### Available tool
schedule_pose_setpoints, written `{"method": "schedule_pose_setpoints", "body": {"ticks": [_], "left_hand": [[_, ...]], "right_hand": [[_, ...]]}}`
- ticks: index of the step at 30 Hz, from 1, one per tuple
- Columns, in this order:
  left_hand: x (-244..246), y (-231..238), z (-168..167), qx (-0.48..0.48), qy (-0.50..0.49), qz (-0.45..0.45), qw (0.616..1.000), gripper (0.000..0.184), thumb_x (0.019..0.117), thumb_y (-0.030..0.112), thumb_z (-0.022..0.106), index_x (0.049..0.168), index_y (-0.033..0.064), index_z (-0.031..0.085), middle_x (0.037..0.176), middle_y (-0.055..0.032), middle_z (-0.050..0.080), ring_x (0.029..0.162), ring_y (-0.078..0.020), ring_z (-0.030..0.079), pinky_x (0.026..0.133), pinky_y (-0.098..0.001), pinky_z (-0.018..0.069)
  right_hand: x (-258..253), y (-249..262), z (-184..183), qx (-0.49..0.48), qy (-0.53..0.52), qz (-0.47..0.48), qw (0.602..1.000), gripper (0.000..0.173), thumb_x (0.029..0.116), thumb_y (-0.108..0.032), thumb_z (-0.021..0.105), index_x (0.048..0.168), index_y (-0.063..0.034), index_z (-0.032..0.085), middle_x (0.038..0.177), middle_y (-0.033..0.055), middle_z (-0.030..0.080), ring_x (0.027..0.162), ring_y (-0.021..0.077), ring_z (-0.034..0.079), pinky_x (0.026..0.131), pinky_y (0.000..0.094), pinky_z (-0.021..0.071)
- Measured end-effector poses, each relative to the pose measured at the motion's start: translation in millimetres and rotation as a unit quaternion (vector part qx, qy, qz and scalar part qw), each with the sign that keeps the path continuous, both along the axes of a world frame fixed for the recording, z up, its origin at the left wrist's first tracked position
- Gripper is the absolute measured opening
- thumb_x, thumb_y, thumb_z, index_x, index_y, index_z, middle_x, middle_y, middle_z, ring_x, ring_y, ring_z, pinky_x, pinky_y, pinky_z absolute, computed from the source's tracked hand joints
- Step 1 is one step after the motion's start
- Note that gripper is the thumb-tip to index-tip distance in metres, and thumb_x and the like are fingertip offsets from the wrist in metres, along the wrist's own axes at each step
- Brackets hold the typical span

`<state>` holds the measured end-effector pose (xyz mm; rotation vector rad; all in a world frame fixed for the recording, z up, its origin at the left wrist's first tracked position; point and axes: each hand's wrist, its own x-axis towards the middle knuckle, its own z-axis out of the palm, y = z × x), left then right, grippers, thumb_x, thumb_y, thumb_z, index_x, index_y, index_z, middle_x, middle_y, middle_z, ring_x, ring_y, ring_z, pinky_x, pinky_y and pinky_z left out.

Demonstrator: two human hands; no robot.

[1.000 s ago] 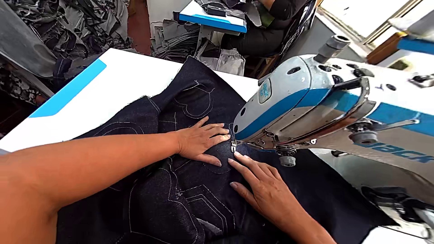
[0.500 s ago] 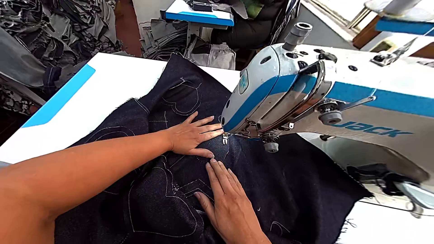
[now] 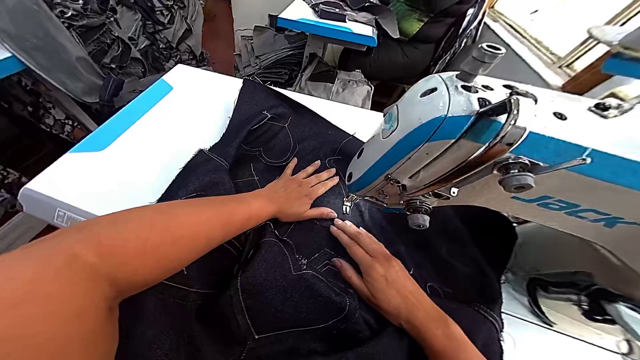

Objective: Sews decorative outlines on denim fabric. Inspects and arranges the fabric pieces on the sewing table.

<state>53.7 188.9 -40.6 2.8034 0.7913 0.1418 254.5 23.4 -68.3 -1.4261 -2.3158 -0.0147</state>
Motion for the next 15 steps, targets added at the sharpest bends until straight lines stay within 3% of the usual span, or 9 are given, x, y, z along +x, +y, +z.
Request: {"method": "schedule_pose_setpoints", "body": {"ticks": [7,9,12,13,14,15], "left_hand": [[9,-24,1,-0.022,0.014,0.139,0.990,0.085,0.1006,0.069,0.036,0.164,0.0139,0.025,0.171,-0.0054,0.020,0.159,-0.0354,0.010,0.118,-0.0745,0.0013],[9,-26,3,-0.029,0.019,0.146,0.989,0.085,0.1006,0.069,0.036,0.164,0.0138,0.024,0.172,-0.0053,0.019,0.159,-0.0352,0.008,0.118,-0.0744,0.0005],[11,-23,21,-0.066,0.070,0.138,0.986,0.088,0.0995,0.069,0.041,0.164,0.0125,0.021,0.172,-0.0080,0.016,0.159,-0.0388,0.005,0.115,-0.0785,-0.0003],[13,-19,32,-0.068,0.098,0.123,0.985,0.089,0.0989,0.069,0.043,0.163,0.0101,0.026,0.171,-0.0116,0.020,0.158,-0.0414,0.008,0.115,-0.0794,0.0016],[13,-11,39,-0.039,0.102,0.090,0.990,0.083,0.0996,0.067,0.044,0.157,0.0065,0.040,0.165,-0.0160,0.033,0.156,-0.0434,0.017,0.116,-0.0786,0.0060],[12,0,40,0.016,0.073,0.032,0.997,0.071,0.1016,0.061,0.046,0.142,0.0037,0.058,0.152,-0.0182,0.052,0.151,-0.0426,0.031,0.117,-0.0750,0.0135]], "right_hand": [[51,34,11,0.016,-0.016,0.148,0.989,0.045,0.1048,-0.032,0.044,0.135,-0.0088,0.067,0.143,0.0062,0.063,0.136,0.0201,0.056,0.115,0.0367,0.0442],[43,23,32,-0.004,-0.056,0.115,0.992,0.041,0.1023,-0.033,0.049,0.126,-0.0101,0.073,0.134,0.0056,0.069,0.126,0.0215,0.065,0.104,0.0403,0.0533],[9,-12,73,-0.049,-0.068,0.018,0.996,0.038,0.1006,-0.037,0.052,0.112,-0.0122,0.078,0.111,0.0053,0.076,0.099,0.0244,0.075,0.080,0.0478,0.0620],[-7,-20,80,-0.052,-0.049,-0.016,0.997,0.034,0.0999,-0.034,0.055,0.112,-0.0107,0.078,0.109,0.0070,0.076,0.094,0.0257,0.076,0.075,0.0485,0.0623],[-25,-24,82,-0.061,-0.023,-0.054,0.996,0.033,0.1002,-0.031,0.058,0.113,-0.0076,0.077,0.110,0.0101,0.076,0.096,0.0280,0.075,0.076,0.0500,0.0618],[-44,-24,80,-0.074,0.003,-0.095,0.993,0.035,0.1010,-0.033,0.059,0.116,-0.0048,0.075,0.115,0.0131,0.074,0.101,0.0306,0.074,0.081,0.0517,0.0604]]}}
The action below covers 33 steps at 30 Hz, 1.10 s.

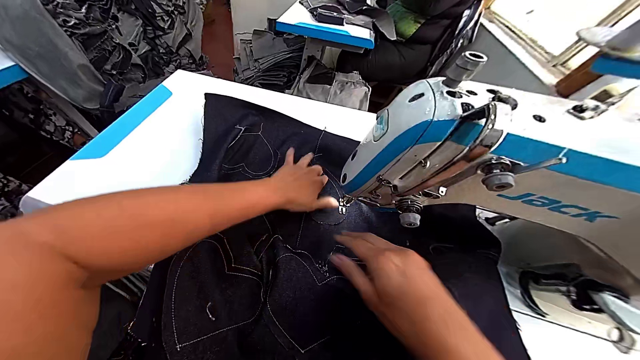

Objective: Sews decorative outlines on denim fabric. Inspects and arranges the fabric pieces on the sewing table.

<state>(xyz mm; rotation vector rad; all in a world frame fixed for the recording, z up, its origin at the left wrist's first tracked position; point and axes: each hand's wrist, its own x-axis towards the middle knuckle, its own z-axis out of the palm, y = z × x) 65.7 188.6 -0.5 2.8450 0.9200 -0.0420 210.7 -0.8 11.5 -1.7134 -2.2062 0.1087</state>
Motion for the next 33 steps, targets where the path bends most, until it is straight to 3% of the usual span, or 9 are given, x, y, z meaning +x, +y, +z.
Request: {"method": "schedule_pose_setpoints", "body": {"ticks": [2,5,10,17,24,27,30,32,33], "left_hand": [[-3,33,-12,0.078,-0.099,-0.199,0.972,0.046,0.1013,0.044,0.055,0.120,0.0054,0.072,0.130,-0.0146,0.068,0.140,-0.0376,0.050,0.117,-0.0664,0.0274],[-6,56,-33,0.019,-0.112,-0.345,0.932,0.052,0.1062,0.037,0.043,0.143,0.0031,0.058,0.150,-0.0168,0.055,0.148,-0.0355,0.041,0.122,-0.0630,0.0206],[-12,55,-43,-0.003,-0.114,-0.317,0.942,0.058,0.1067,0.046,0.038,0.150,0.0109,0.052,0.158,-0.0106,0.047,0.153,-0.0323,0.032,0.123,-0.0650,0.0137],[-19,29,-43,0.017,-0.104,-0.207,0.973,0.062,0.1073,0.052,0.033,0.155,0.0140,0.047,0.162,-0.0073,0.041,0.155,-0.0313,0.028,0.123,-0.0639,0.0152],[-19,-36,-46,0.019,-0.075,0.052,0.996,0.074,0.1063,0.060,0.027,0.162,0.0120,0.031,0.169,-0.0049,0.027,0.158,-0.0311,0.018,0.124,-0.0636,0.0095],[-15,-58,-48,0.019,-0.059,0.115,0.991,0.074,0.1065,0.061,0.025,0.164,0.0138,0.026,0.171,-0.0103,0.022,0.158,-0.0366,0.014,0.123,-0.0661,0.0062],[-21,-53,-36,-0.014,-0.021,0.066,0.997,0.062,0.1065,0.061,0.025,0.163,0.0357,0.026,0.171,-0.0165,0.015,0.157,-0.0449,0.007,0.120,-0.0719,0.0041],[-29,-32,-29,0.013,-0.038,-0.051,0.998,0.055,0.1069,0.054,0.037,0.158,0.0341,0.041,0.167,-0.0190,0.028,0.155,-0.0478,0.014,0.117,-0.0758,0.0115],[-32,-15,-28,0.045,-0.059,-0.147,0.986,0.052,0.1071,0.048,0.042,0.153,0.0267,0.050,0.162,-0.0152,0.039,0.154,-0.0431,0.024,0.118,-0.0730,0.0165]], "right_hand": [[-32,8,-14,-0.027,0.019,-0.071,0.997,0.048,0.1031,-0.038,0.058,0.128,0.0007,0.068,0.132,0.0193,0.067,0.122,0.0350,0.065,0.100,0.0536,0.0528],[-44,19,-44,-0.033,-0.057,-0.126,0.990,0.068,0.1063,-0.050,0.043,0.141,0.0071,0.054,0.145,0.0254,0.056,0.138,0.0377,0.053,0.115,0.0506,0.0408],[-37,14,-69,0.057,-0.092,-0.116,0.987,0.070,0.1074,-0.049,0.031,0.137,0.0071,0.060,0.142,0.0237,0.060,0.135,0.0355,0.057,0.112,0.0459,0.0452],[0,14,-73,0.103,-0.078,-0.042,0.991,0.056,0.1062,-0.040,0.038,0.133,0.0000,0.066,0.139,0.0150,0.065,0.130,0.0287,0.062,0.106,0.0422,0.0513],[100,54,-67,0.143,-0.064,0.224,0.962,0.043,0.1049,-0.028,0.042,0.130,-0.0096,0.071,0.135,0.0069,0.069,0.128,0.0221,0.064,0.103,0.0382,0.0533],[129,78,-64,0.147,-0.092,0.302,0.937,0.044,0.1058,-0.029,0.039,0.132,-0.0127,0.070,0.138,0.0044,0.067,0.130,0.0202,0.062,0.104,0.0360,0.0513],[119,70,-41,0.136,-0.113,0.253,0.951,0.040,0.1034,-0.032,0.046,0.119,-0.0129,0.077,0.123,0.0036,0.075,0.113,0.0223,0.072,0.091,0.0401,0.0586],[83,39,-14,0.130,-0.093,0.140,0.977,0.030,0.0989,-0.024,0.055,0.102,-0.0060,0.078,0.099,0.0105,0.077,0.094,0.0299,0.075,0.078,0.0482,0.0612],[55,21,-8,0.119,-0.064,0.069,0.988,0.029,0.0992,-0.023,0.055,0.104,-0.0049,0.078,0.101,0.0123,0.076,0.094,0.0314,0.074,0.079,0.0500,0.0607]]}}
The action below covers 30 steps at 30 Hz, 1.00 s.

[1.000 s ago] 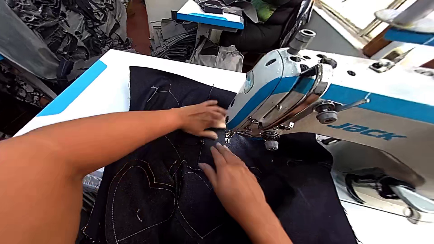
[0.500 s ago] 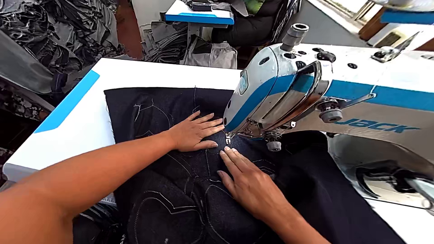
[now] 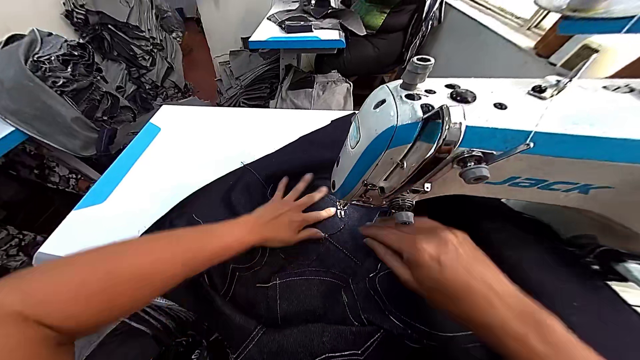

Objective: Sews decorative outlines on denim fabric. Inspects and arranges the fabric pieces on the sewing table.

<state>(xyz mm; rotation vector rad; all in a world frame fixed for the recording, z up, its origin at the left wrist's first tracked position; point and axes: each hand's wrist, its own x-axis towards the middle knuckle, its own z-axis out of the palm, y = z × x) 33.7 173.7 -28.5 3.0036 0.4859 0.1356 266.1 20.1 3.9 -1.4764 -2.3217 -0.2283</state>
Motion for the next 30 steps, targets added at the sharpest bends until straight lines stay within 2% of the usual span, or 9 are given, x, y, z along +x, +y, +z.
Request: {"method": "schedule_pose_setpoints", "body": {"ticks": [3,5,14,18,23,25,27,28,30], "left_hand": [[8,62,1,0.038,-0.009,-0.309,0.950,0.049,0.1073,0.038,0.042,0.148,0.0143,0.056,0.155,-0.0083,0.052,0.149,-0.0286,0.040,0.125,-0.0559,0.0213],[12,82,-4,0.016,0.007,-0.370,0.929,0.052,0.1083,0.042,0.037,0.152,0.0178,0.051,0.158,-0.0100,0.047,0.151,-0.0282,0.038,0.126,-0.0513,0.0220],[-8,40,-20,-0.027,-0.019,-0.201,0.979,0.055,0.1091,0.046,0.031,0.156,0.0206,0.045,0.165,-0.0044,0.038,0.155,-0.0240,0.029,0.126,-0.0530,0.0216],[-4,-22,-23,-0.022,-0.030,-0.002,0.999,0.057,0.1087,0.048,0.034,0.157,0.0185,0.044,0.166,-0.0049,0.036,0.156,-0.0239,0.027,0.126,-0.0545,0.0209],[19,-70,-23,-0.030,0.001,0.165,0.986,0.071,0.1077,0.057,0.026,0.161,0.0096,0.032,0.170,-0.0120,0.024,0.158,-0.0309,0.017,0.125,-0.0596,0.0145],[19,-68,-17,-0.057,0.021,0.163,0.985,0.073,0.1080,0.056,0.026,0.162,0.0077,0.028,0.171,-0.0129,0.020,0.159,-0.0331,0.011,0.125,-0.0604,0.0105],[14,-57,-9,-0.075,0.034,0.123,0.989,0.072,0.1079,0.054,0.032,0.162,0.0070,0.028,0.170,-0.0125,0.021,0.159,-0.0349,0.012,0.124,-0.0637,0.0114],[11,-49,-4,-0.072,0.047,0.089,0.992,0.071,0.1075,0.053,0.036,0.161,0.0067,0.030,0.170,-0.0121,0.024,0.158,-0.0345,0.014,0.123,-0.0653,0.0122],[4,-27,-1,-0.036,0.043,-0.011,0.998,0.070,0.1066,0.051,0.041,0.158,0.0043,0.036,0.166,-0.0139,0.033,0.157,-0.0319,0.023,0.123,-0.0663,0.0137]], "right_hand": [[-85,-27,-22,-0.034,0.096,-0.143,0.984,0.046,0.1015,-0.040,0.055,0.121,-0.0028,0.073,0.128,0.0154,0.070,0.123,0.0329,0.065,0.101,0.0515,0.0539],[-112,-24,-54,-0.031,0.090,-0.184,0.978,0.065,0.1006,-0.052,0.050,0.132,0.0025,0.066,0.141,0.0196,0.062,0.135,0.0360,0.057,0.111,0.0531,0.0458],[-68,-22,-77,0.010,0.056,-0.107,0.993,0.059,0.1000,-0.049,0.048,0.134,-0.0040,0.066,0.140,0.0109,0.065,0.131,0.0255,0.061,0.110,0.0435,0.0484],[14,4,-72,-0.014,0.049,0.069,0.996,0.042,0.1014,-0.033,0.046,0.131,-0.0141,0.069,0.140,0.0007,0.065,0.135,0.0161,0.058,0.112,0.0382,0.0482],[82,55,-57,-0.013,-0.042,0.233,0.972,0.039,0.1039,-0.026,0.043,0.131,-0.0170,0.069,0.139,-0.0014,0.067,0.132,0.0176,0.060,0.108,0.0341,0.0487],[70,44,-35,-0.008,-0.074,0.172,0.982,0.033,0.1006,-0.025,0.049,0.120,-0.0164,0.075,0.126,-0.0008,0.073,0.116,0.0179,0.069,0.096,0.0354,0.0565],[29,11,-9,0.001,-0.022,0.047,0.999,0.027,0.0964,-0.019,0.054,0.100,-0.0061,0.078,0.104,0.0104,0.076,0.094,0.0285,0.075,0.078,0.0456,0.0615],[-1,-8,-5,-0.003,0.029,-0.022,0.999,0.030,0.0988,-0.023,0.053,0.102,-0.0048,0.077,0.105,0.0125,0.076,0.094,0.0302,0.074,0.076,0.0481,0.0614],[-53,-34,-23,-0.036,0.114,-0.111,0.987,0.042,0.1037,-0.039,0.050,0.118,-0.0074,0.074,0.123,0.0113,0.073,0.118,0.0302,0.069,0.095,0.0516,0.0577]]}}
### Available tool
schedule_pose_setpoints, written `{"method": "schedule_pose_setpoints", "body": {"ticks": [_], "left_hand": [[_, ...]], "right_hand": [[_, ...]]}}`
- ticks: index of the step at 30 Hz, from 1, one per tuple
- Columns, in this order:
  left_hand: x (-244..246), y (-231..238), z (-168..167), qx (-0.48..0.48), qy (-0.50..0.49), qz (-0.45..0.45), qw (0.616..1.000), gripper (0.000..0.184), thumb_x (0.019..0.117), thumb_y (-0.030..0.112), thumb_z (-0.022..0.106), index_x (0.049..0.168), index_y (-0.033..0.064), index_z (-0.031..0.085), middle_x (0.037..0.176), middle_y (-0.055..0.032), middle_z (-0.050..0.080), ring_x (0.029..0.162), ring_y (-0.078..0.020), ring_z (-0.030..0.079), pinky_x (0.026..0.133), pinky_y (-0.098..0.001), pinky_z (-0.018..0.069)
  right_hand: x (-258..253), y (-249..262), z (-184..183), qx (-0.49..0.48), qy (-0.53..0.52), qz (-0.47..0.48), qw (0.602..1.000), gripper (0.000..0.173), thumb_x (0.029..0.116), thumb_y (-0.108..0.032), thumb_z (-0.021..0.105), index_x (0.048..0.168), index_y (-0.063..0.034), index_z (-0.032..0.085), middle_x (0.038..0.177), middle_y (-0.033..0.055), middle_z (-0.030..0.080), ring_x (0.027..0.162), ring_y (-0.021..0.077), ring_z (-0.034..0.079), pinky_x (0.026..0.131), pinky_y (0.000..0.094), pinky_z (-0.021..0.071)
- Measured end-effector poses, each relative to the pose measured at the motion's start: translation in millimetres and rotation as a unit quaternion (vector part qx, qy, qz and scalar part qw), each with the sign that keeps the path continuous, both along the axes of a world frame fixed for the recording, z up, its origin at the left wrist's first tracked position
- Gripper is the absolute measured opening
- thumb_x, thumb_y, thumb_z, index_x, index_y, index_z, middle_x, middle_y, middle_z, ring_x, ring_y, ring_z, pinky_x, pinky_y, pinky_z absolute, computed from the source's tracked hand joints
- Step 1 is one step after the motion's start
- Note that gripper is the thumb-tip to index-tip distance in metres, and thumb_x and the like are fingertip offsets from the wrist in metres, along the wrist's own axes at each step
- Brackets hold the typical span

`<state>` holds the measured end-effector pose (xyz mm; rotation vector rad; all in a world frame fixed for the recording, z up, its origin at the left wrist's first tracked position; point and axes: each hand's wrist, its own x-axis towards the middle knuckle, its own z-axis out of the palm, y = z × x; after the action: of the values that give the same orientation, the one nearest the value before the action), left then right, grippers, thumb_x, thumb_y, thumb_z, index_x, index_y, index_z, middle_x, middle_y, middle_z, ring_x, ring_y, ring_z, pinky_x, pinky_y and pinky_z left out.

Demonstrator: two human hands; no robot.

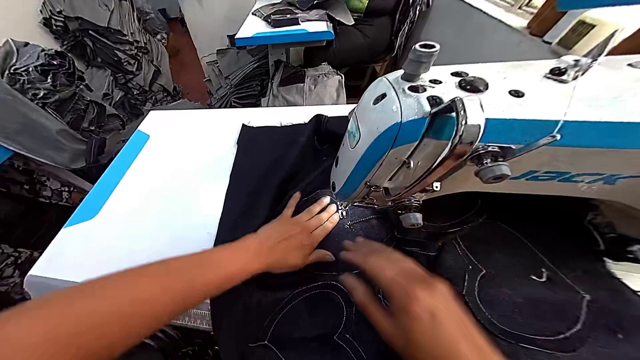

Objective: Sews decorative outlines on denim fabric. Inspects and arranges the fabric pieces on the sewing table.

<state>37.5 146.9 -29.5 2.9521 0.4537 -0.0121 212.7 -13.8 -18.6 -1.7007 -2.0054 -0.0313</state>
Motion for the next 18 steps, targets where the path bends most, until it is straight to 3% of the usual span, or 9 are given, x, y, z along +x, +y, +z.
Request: {"method": "schedule_pose_setpoints", "body": {"ticks": [2,4,8,11,18], "left_hand": [[-7,20,-5,0.009,-0.020,-0.084,0.996,0.070,0.1074,0.050,0.038,0.159,0.0033,0.034,0.166,-0.0151,0.032,0.156,-0.0287,0.025,0.126,-0.0592,0.0148],[-11,23,-14,0.012,-0.045,-0.094,0.994,0.071,0.1081,0.051,0.031,0.159,0.0025,0.033,0.167,-0.0145,0.030,0.157,-0.0265,0.023,0.127,-0.0559,0.0143],[-8,-3,-23,0.026,-0.067,-0.012,0.997,0.072,0.1072,0.054,0.032,0.158,0.0030,0.036,0.166,-0.0134,0.032,0.157,-0.0270,0.023,0.127,-0.0555,0.0154],[0,-19,-22,0.029,-0.064,0.052,0.996,0.074,0.1067,0.055,0.032,0.158,0.0016,0.035,0.167,-0.0142,0.031,0.157,-0.0287,0.023,0.126,-0.0577,0.0159],[28,-50,-16,-0.012,-0.042,0.205,0.978,0.076,0.1073,0.055,0.034,0.160,0.0003,0.029,0.169,-0.0154,0.023,0.159,-0.0298,0.016,0.126,-0.0596,0.0089]], "right_hand": [[-17,-4,-42,0.012,0.023,-0.030,0.999,0.054,0.1036,-0.047,0.047,0.129,-0.0045,0.069,0.139,0.0121,0.066,0.133,0.0309,0.060,0.110,0.0538,0.0473],[-7,-3,-62,0.032,0.007,-0.030,0.999,0.052,0.1055,-0.043,0.044,0.135,-0.0068,0.066,0.144,0.0078,0.062,0.137,0.0266,0.057,0.114,0.0497,0.0451],[26,-2,-64,0.029,0.020,0.024,0.999,0.045,0.1048,-0.041,0.046,0.133,-0.0119,0.067,0.142,0.0020,0.064,0.137,0.0208,0.056,0.114,0.0458,0.0454],[49,9,-62,0.031,0.018,0.078,0.996,0.045,0.1038,-0.040,0.047,0.130,-0.0111,0.069,0.141,0.0028,0.065,0.137,0.0209,0.056,0.114,0.0450,0.0457],[93,43,-54,0.028,0.006,0.167,0.986,0.043,0.1012,-0.039,0.048,0.124,-0.0107,0.072,0.135,0.0015,0.068,0.135,0.0191,0.058,0.116,0.0388,0.0430]]}}
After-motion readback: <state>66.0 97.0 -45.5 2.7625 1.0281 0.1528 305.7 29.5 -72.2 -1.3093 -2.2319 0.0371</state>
